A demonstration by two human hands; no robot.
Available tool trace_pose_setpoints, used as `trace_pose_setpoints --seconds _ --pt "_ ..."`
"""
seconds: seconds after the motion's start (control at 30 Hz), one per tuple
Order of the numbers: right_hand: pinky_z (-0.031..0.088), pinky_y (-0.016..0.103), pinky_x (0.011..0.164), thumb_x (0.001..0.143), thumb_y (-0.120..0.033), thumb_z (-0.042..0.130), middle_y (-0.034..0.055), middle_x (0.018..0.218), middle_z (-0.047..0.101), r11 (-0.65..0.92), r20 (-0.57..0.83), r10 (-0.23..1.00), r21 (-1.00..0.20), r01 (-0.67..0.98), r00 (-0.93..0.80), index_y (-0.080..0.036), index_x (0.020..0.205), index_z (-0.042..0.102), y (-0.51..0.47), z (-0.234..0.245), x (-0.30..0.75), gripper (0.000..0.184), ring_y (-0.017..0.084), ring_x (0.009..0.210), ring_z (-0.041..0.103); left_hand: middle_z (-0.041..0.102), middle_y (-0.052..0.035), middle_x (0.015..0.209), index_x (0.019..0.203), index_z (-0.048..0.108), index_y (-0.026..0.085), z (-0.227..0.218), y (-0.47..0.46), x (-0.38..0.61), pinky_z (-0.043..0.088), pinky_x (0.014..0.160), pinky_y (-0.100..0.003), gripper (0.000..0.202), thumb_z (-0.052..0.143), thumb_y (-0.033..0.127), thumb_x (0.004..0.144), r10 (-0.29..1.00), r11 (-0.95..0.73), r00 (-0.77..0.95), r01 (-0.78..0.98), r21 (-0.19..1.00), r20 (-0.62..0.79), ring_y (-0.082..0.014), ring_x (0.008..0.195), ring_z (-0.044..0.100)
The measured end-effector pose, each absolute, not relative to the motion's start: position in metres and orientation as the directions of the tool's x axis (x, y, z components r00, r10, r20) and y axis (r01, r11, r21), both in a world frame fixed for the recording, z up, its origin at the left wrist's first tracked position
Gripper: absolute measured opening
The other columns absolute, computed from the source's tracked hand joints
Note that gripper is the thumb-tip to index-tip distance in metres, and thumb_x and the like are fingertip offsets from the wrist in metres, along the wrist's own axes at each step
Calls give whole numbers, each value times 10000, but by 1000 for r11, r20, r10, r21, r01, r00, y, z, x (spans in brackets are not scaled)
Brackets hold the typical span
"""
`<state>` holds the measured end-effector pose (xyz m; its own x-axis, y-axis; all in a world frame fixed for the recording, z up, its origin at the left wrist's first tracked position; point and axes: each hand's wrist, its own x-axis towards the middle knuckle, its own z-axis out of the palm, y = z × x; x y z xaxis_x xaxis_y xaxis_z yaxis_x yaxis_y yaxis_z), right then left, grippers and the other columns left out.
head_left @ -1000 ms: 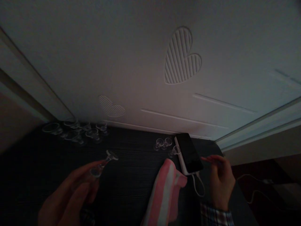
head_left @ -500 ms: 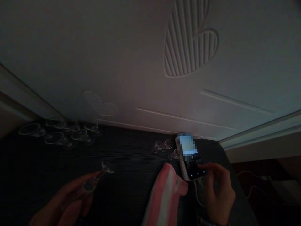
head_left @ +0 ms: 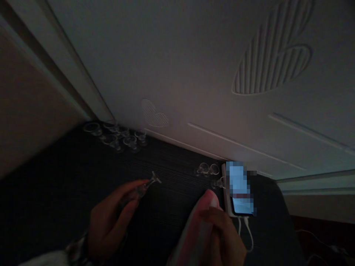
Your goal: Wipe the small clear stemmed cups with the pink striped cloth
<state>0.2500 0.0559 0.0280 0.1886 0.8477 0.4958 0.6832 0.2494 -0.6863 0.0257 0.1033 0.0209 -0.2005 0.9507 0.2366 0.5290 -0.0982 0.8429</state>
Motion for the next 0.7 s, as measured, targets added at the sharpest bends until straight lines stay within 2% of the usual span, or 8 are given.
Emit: trace_pose_setpoints --seconds 0.13,0.23,0.33,0.37,0.43,0.5,0.57,0.7 --pt "423 274 757 899 -173 374 32 861 621 224 379 922 -694 684 83 -198 905 582 47 19 242 210 143 858 574 648 -2 758 1041 629 231 23 90 29 437 553 -220 315 472 429 853 967 -34 -224 360 932 122 -114 561 539" --pt "424 299 768 882 -252 463 41 896 603 127 316 944 -620 774 98 -202 955 570 37 12 245 139 166 872 544 658 -26 807 1076 597 191 17 81 31 477 612 -227 322 511 390 838 980 -27 -181 275 961 79 -136 655 591" --pt "439 343 780 766 -363 637 70 1015 594 95 256 966 -510 855 45 -191 1076 552 28 1 239 365 209 913 532 641 -29 759 1050 602 171 8 78 34 484 595 -230 307 557 356 809 994 -48 -83 236 971 70 -139 640 584" --pt "435 359 784 755 -357 644 72 1013 593 62 253 965 -482 874 71 -192 1058 563 27 -3 236 354 217 906 529 627 -26 727 1048 602 165 5 77 35 470 557 -226 311 565 352 803 997 -41 -59 220 975 55 -133 601 564" --pt "423 355 761 820 -264 540 65 920 592 -9 268 951 -482 876 157 -182 911 586 29 -9 228 130 200 846 525 599 -19 695 1038 594 160 0 78 37 435 500 -213 306 568 354 803 999 -32 -13 181 983 35 -119 557 527" --pt "420 337 757 852 -223 472 55 840 588 -40 280 934 -535 844 222 -172 809 578 34 -10 223 126 181 820 527 566 -1 682 1043 565 170 -4 79 39 392 454 -200 293 547 365 824 999 -28 30 131 991 24 -98 513 472" --pt "431 297 748 865 -234 462 40 812 593 -17 293 915 -657 754 276 -170 814 579 40 -7 222 142 153 803 541 522 20 655 1059 535 183 -4 81 42 348 416 -195 290 513 381 848 998 -21 57 89 996 16 -85 471 419" --pt "448 231 689 867 -299 473 21 826 594 39 250 841 -913 406 480 -166 869 560 43 4 221 159 109 760 556 466 38 584 1066 533 192 2 78 50 357 439 -200 281 466 382 869 992 0 122 145 989 -18 -104 493 445"
